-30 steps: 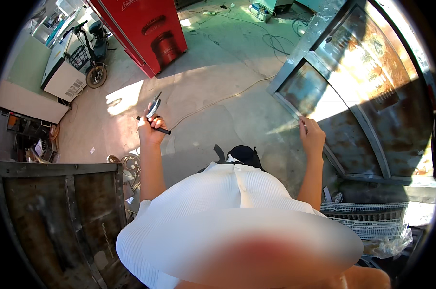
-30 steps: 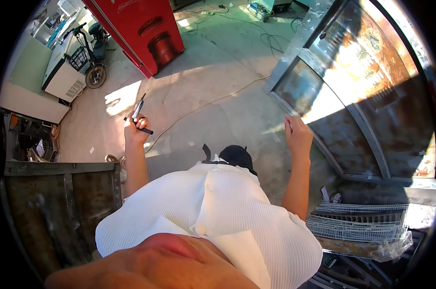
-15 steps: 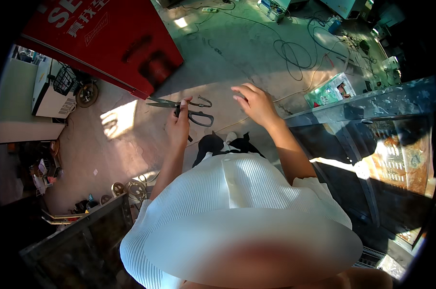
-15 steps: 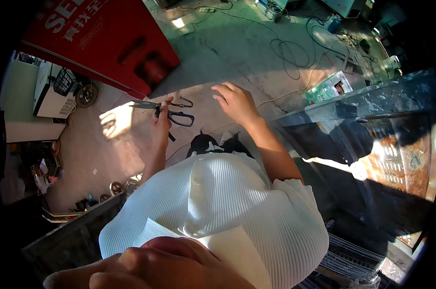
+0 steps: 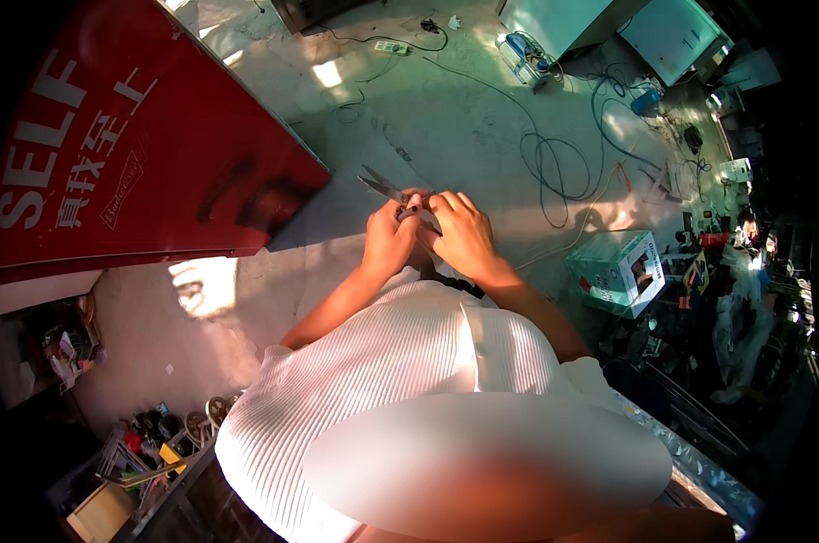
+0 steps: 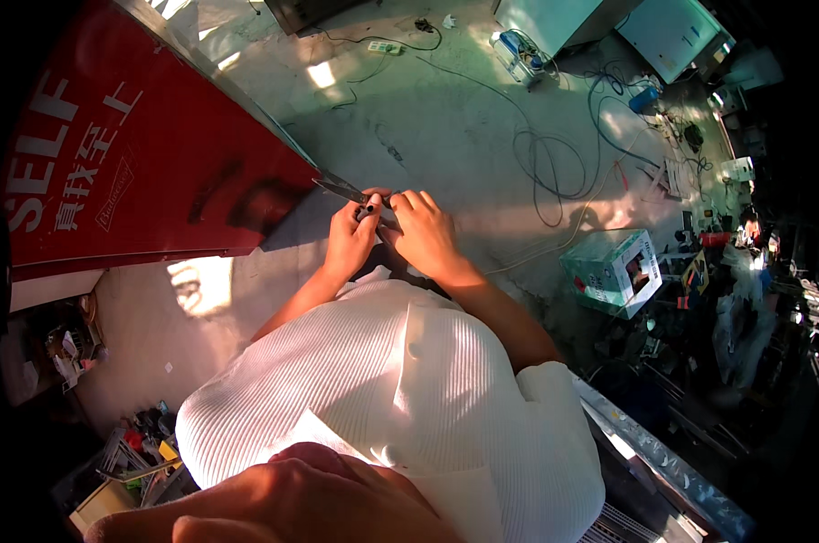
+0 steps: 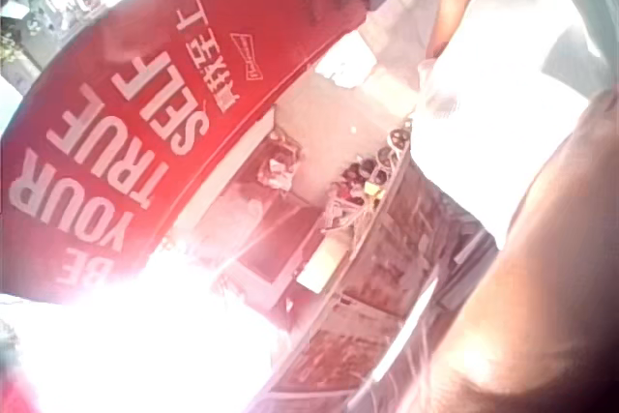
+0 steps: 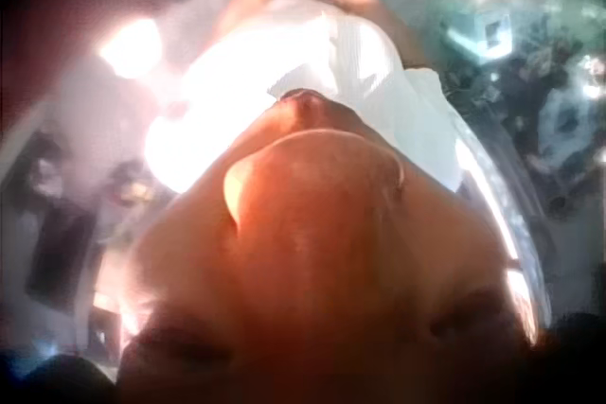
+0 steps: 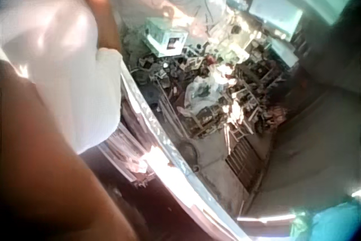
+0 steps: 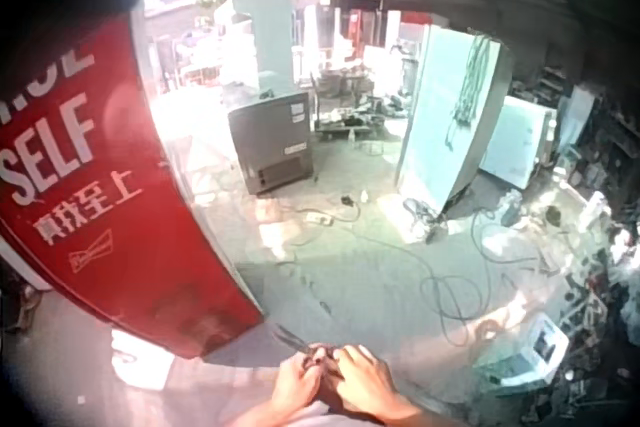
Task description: The person works on the back of a refrigerator by removing a component, cutting a wire with scissors, and applying yellow tape to the connection.
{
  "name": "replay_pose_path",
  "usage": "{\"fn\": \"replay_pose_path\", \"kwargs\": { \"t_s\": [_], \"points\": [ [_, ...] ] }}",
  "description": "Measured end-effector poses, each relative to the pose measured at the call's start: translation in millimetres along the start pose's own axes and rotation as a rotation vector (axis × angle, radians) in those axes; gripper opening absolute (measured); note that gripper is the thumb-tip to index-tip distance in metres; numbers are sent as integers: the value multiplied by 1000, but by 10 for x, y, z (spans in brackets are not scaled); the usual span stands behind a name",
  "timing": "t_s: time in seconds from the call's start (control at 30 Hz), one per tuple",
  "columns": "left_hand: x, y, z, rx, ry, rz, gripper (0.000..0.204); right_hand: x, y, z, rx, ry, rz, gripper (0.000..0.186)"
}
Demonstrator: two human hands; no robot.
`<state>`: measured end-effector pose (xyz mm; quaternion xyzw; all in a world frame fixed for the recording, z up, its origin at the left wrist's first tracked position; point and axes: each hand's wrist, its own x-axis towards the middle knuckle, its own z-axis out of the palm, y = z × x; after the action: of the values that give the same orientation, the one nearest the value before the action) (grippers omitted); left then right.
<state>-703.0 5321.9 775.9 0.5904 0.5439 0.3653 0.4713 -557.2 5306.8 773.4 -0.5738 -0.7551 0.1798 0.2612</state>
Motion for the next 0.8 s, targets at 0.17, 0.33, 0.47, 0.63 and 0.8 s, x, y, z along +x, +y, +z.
{"fn": "replay_pose_path", "kwargs": {
  "t_s": [0.17,0.33,0.47,0.63,0.8],
  "points": [
    [1423,451,331,-11,-476,106,29,722,828,-375,108,236,146,22],
    [2753,336,610,113,-496,203,27,1097,1826,-302,430,131,695,21],
    [3807,-395,779,404,-475,-21,25,1681,2878,-190,306,-23,693,20],
    [4787,-1383,578,1007,-733,-302,32,3011,3842,-332,143,-517,666,36],
    [5436,-1169,334,1051,-771,-335,30,3899,4629,15,105,-773,558,49]
  ]
}}
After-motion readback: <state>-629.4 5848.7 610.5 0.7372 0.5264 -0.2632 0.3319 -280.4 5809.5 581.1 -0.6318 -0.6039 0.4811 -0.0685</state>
